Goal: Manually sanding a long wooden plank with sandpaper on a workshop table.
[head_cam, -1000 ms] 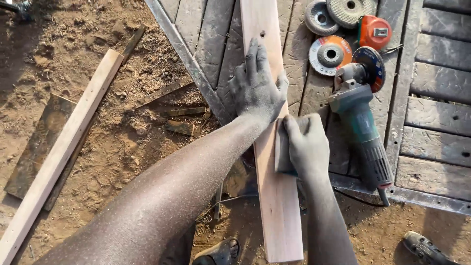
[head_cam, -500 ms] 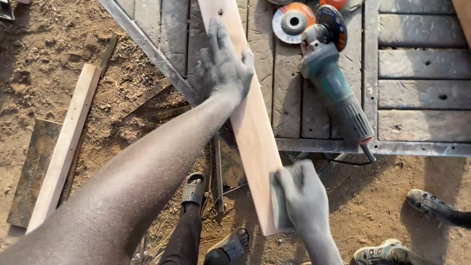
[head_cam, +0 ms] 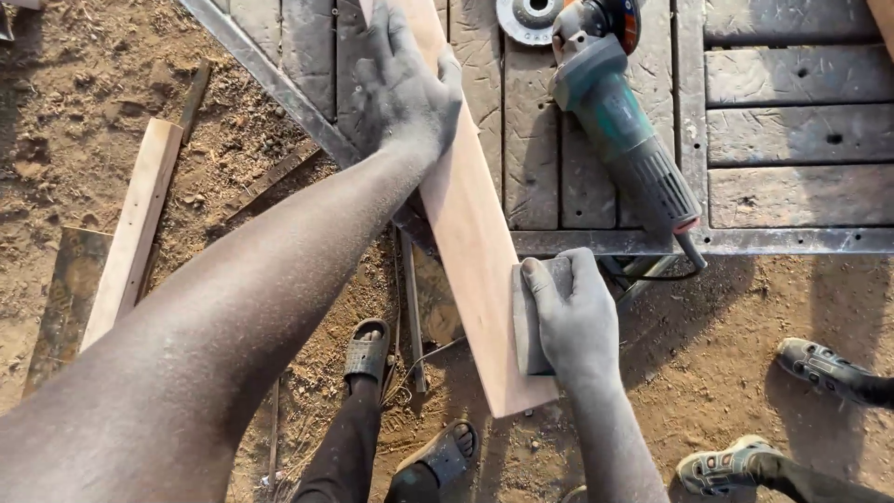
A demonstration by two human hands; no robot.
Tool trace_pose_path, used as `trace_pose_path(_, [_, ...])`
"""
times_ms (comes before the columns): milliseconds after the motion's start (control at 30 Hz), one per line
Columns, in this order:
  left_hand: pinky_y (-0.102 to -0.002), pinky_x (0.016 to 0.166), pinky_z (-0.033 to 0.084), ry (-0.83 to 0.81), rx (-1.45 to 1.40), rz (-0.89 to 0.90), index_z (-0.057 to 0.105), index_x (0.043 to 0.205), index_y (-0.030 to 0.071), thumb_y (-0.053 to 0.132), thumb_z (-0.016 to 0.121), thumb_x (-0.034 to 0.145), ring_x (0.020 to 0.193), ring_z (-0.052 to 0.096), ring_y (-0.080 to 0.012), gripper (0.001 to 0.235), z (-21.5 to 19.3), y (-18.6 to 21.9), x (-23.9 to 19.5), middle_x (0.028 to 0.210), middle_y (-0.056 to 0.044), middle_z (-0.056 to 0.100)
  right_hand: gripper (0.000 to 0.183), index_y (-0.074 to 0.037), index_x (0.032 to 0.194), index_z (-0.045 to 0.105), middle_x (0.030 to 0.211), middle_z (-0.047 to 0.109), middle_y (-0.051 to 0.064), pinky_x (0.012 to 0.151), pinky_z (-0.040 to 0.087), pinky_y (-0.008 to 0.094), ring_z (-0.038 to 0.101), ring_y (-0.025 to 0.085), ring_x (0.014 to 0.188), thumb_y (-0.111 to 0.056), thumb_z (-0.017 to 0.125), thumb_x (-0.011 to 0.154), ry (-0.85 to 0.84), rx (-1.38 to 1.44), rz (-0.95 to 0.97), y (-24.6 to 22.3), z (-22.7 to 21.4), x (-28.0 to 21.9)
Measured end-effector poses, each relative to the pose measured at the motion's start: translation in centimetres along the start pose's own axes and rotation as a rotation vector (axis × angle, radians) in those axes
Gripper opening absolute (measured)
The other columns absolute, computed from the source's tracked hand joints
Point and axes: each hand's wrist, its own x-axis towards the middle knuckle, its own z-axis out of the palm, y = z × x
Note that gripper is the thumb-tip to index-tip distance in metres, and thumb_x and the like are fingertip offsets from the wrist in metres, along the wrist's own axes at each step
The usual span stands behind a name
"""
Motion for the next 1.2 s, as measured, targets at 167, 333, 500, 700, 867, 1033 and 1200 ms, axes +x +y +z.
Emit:
trace_pose_path(167, [-0.047, 0.102, 0.054, 0.145, -0.069, -0.087, 0.028, 0.161, 0.021, 0.041, 0.050, 0.099, 0.129, 0.065, -0.0273, 0.068, 1.7, -0.7, -1.9, 0.170, 0.004, 0.023, 0.025, -0.013, 0.089, 0.054, 0.086, 0.057, 0.001, 0.068, 0.051, 0.032, 0.052, 0.014, 0.075, -0.034, 0.066, 0.097, -0.078, -0.009, 0.045, 1.3, -1.1, -4.5])
trace_pose_path(333, [-0.053, 0.106, 0.043, 0.088, -0.017, -0.095, 0.027, 0.161, 0.012, 0.046, 0.047, 0.095, 0.139, 0.053, -0.0247, 0.078, -0.7, 0.9, -8.3, 0.172, -0.002, 0.014, 0.033, -0.015, 0.105, 0.060, 0.094, 0.068, 0.003, 0.079, 0.051, 0.038, 0.063, 0.019, 0.086, -0.045, 0.062, 0.092, -0.117, -0.084, 0.054, 0.6, -0.4, -3.5])
trace_pose_path(500, [-0.058, 0.101, 0.045, 0.143, 0.006, -0.033, 0.039, 0.153, 0.008, 0.043, 0.052, 0.091, 0.135, 0.053, -0.0331, 0.072, -0.4, 1.0, -9.2, 0.164, -0.009, 0.029, 0.040, -0.012, 0.088, 0.048, 0.078, 0.060, 0.004, 0.073, 0.045, 0.040, 0.056, 0.021, 0.074, -0.050, 0.059, 0.094, -0.123, -0.108, -0.085, -0.5, -0.4, -1.5])
trace_pose_path(700, [-0.056, 0.098, 0.046, 0.156, 0.025, -0.037, 0.039, 0.152, 0.008, 0.041, 0.057, 0.091, 0.133, 0.055, -0.0338, 0.072, -0.9, 0.9, -9.1, 0.165, -0.009, 0.027, 0.032, -0.016, 0.106, 0.059, 0.094, 0.075, 0.006, 0.079, 0.056, 0.042, 0.070, 0.022, 0.085, -0.045, 0.061, 0.093, -0.160, -0.136, 0.090, 2.1, -0.7, -3.8])
trace_pose_path(867, [-0.056, 0.104, 0.044, 0.075, 0.013, -0.065, 0.029, 0.160, 0.011, 0.045, 0.049, 0.093, 0.129, 0.058, -0.0341, 0.077, -0.2, 1.2, -9.2, 0.171, -0.007, 0.014, 0.036, -0.014, 0.099, 0.054, 0.088, 0.065, 0.005, 0.081, 0.045, 0.040, 0.061, 0.025, 0.084, -0.050, 0.058, 0.093, -0.081, -0.043, -0.158, -0.5, 0.6, 1.1])
trace_pose_path(1033, [-0.056, 0.102, 0.042, 0.063, 0.026, -0.076, 0.027, 0.160, 0.013, 0.046, 0.047, 0.094, 0.127, 0.057, -0.0335, 0.076, -0.6, 1.4, -9.0, 0.167, -0.011, 0.025, 0.029, -0.013, 0.099, 0.057, 0.091, 0.069, 0.005, 0.079, 0.049, 0.038, 0.064, 0.021, 0.085, -0.041, 0.060, 0.095, -0.099, -0.063, 0.012, 2.9, -0.7, -3.6])
trace_pose_path(1200, [-0.047, 0.092, 0.048, 0.083, 0.043, -0.102, 0.030, 0.157, 0.015, 0.049, 0.051, 0.091, 0.115, 0.059, -0.0278, 0.077, 0.3, 0.9, -9.5, 0.166, -0.006, 0.027, 0.028, -0.012, 0.096, 0.056, 0.086, 0.064, 0.003, 0.078, 0.046, 0.037, 0.059, 0.019, 0.082, -0.040, 0.063, 0.093, -0.071, -0.025, -0.072, 1.6, 0.2, -1.5])
